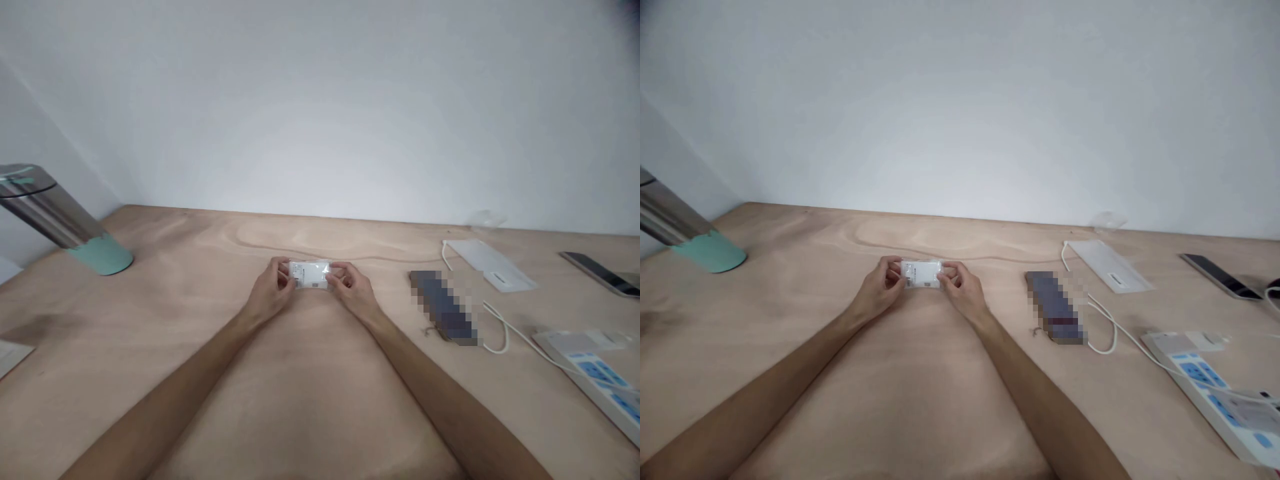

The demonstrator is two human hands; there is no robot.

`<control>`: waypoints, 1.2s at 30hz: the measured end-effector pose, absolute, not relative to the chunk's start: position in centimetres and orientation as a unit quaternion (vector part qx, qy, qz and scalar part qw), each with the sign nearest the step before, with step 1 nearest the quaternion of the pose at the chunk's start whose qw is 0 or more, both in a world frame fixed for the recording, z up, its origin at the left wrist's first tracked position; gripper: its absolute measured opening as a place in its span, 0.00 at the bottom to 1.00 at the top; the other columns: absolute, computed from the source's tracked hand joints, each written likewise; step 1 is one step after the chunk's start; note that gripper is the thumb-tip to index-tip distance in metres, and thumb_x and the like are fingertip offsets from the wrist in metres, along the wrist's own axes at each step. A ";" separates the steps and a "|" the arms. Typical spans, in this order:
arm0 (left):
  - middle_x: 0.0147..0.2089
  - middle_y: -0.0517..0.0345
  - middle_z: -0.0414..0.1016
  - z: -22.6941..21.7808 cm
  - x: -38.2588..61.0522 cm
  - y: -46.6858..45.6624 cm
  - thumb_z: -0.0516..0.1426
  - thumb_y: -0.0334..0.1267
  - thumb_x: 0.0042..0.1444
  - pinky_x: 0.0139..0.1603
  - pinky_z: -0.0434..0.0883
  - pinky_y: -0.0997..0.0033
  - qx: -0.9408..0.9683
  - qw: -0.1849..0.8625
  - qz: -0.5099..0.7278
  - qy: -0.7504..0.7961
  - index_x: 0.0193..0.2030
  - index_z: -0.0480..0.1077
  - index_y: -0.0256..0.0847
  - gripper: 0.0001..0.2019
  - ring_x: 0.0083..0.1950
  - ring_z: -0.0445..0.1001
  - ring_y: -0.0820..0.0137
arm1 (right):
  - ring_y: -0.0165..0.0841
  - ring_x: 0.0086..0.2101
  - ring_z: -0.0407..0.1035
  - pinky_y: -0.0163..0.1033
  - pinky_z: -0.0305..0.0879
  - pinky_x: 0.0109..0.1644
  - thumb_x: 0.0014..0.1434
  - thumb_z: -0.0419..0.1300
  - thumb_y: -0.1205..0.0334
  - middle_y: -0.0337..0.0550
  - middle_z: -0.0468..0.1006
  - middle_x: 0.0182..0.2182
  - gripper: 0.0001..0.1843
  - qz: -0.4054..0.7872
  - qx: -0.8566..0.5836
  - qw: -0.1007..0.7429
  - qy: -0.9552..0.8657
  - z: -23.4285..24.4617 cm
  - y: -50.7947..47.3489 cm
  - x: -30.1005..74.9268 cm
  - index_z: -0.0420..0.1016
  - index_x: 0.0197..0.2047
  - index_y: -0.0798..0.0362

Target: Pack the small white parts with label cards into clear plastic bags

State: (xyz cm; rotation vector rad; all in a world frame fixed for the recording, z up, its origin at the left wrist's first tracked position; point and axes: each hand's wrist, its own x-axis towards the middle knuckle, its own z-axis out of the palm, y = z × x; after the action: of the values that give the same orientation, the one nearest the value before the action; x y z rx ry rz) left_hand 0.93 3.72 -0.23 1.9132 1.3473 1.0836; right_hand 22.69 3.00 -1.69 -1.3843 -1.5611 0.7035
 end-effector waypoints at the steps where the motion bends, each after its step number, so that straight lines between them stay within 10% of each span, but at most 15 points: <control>1: 0.38 0.56 0.72 -0.4 0.9 3.8 0.55 0.35 0.54 0.40 0.72 0.68 0.720 0.270 0.400 0.499 0.54 0.60 0.39 0.20 0.36 0.73 0.70 | 0.29 0.24 0.64 0.34 0.63 0.28 0.54 0.60 0.49 0.37 0.74 0.27 0.21 0.283 -0.561 0.452 -0.633 -1.8 3.0 22.7 0.72 0.48 0.51; 12: 0.56 0.45 0.64 -1.0 0.7 4.0 0.57 0.38 0.51 0.60 0.62 0.53 0.791 0.146 0.339 0.487 0.59 0.60 0.39 0.27 0.58 0.63 0.57 | 0.30 0.27 0.67 0.35 0.64 0.33 0.49 0.65 0.48 0.37 0.75 0.28 0.27 0.276 -0.572 0.407 -0.657 -2.2 3.3 22.4 0.71 0.50 0.51; 25: 0.60 0.45 0.66 -0.6 1.1 3.4 0.53 0.53 0.57 0.58 0.59 0.47 0.810 0.078 0.230 0.533 0.58 0.63 0.42 0.26 0.60 0.62 0.50 | 0.36 0.33 0.70 0.40 0.63 0.37 0.60 0.52 0.57 0.42 0.78 0.34 0.14 0.187 -0.629 0.315 -0.686 -0.8 2.6 22.2 0.76 0.45 0.48; 36: 0.60 0.47 0.64 -0.3 1.3 2.9 0.47 0.51 0.61 0.61 0.57 0.52 0.821 0.041 0.159 0.547 0.62 0.58 0.39 0.26 0.61 0.61 0.56 | 0.42 0.50 0.62 0.46 0.62 0.51 0.50 0.53 0.71 0.47 0.70 0.47 0.20 0.072 -0.629 0.368 -0.681 -1.5 2.8 22.9 0.70 0.47 0.51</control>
State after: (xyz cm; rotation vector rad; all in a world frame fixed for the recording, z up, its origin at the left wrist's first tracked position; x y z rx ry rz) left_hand 1.35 2.94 -0.31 2.5150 1.6739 0.4863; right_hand 22.85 2.80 -1.50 -1.6160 -1.7489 0.1836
